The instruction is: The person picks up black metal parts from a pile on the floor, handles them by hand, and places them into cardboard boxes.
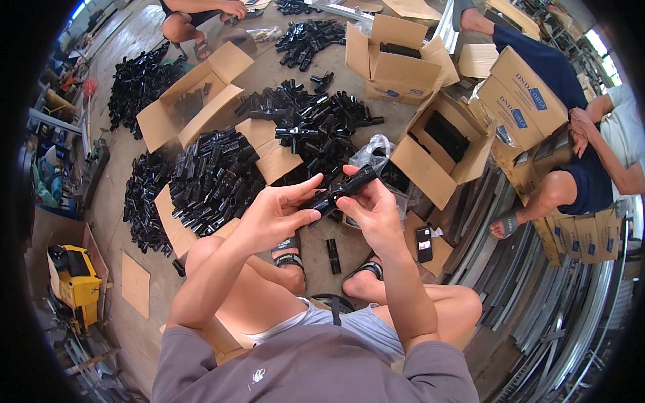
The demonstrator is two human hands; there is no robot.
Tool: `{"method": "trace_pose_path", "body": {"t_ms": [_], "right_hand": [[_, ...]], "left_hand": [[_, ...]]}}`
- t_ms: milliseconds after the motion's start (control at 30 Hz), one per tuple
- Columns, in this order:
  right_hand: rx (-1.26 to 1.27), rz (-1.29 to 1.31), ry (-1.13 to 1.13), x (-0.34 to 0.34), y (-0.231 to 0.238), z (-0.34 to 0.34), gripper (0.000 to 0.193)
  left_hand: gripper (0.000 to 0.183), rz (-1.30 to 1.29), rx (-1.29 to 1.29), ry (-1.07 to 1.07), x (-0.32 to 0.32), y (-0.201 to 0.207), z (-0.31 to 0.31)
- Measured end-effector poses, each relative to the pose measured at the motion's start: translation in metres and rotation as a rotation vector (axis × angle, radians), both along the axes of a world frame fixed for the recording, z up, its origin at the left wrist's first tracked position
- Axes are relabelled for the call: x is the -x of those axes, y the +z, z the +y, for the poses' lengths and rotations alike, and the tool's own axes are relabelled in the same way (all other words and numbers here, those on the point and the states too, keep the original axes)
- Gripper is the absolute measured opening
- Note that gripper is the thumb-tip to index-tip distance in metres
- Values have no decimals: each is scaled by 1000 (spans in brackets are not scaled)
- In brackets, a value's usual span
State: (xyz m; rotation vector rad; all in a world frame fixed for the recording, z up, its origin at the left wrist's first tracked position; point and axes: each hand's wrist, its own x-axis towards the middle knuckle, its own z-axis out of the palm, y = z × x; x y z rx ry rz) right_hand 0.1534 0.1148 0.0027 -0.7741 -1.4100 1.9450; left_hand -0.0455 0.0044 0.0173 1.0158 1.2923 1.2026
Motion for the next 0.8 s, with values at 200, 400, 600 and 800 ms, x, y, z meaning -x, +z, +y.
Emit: {"method": "trace_pose_path", "body": {"t_ms": [200,400,600,800], "right_hand": [[4,47,-37,-3,-4,0,62],[-42,92,-77,-4,-8,-4,65],[-29,105,-36,-1,-7,-5,68],[-42,91,-50,0,-9,-5,70]], "left_hand": [[52,41,32,0,0,5,-3],[49,202,-101,48,-8,13,-7],[42,184,-116,84,-6,7,-5],[40,155,-82,98,-4,18,-7]]}}
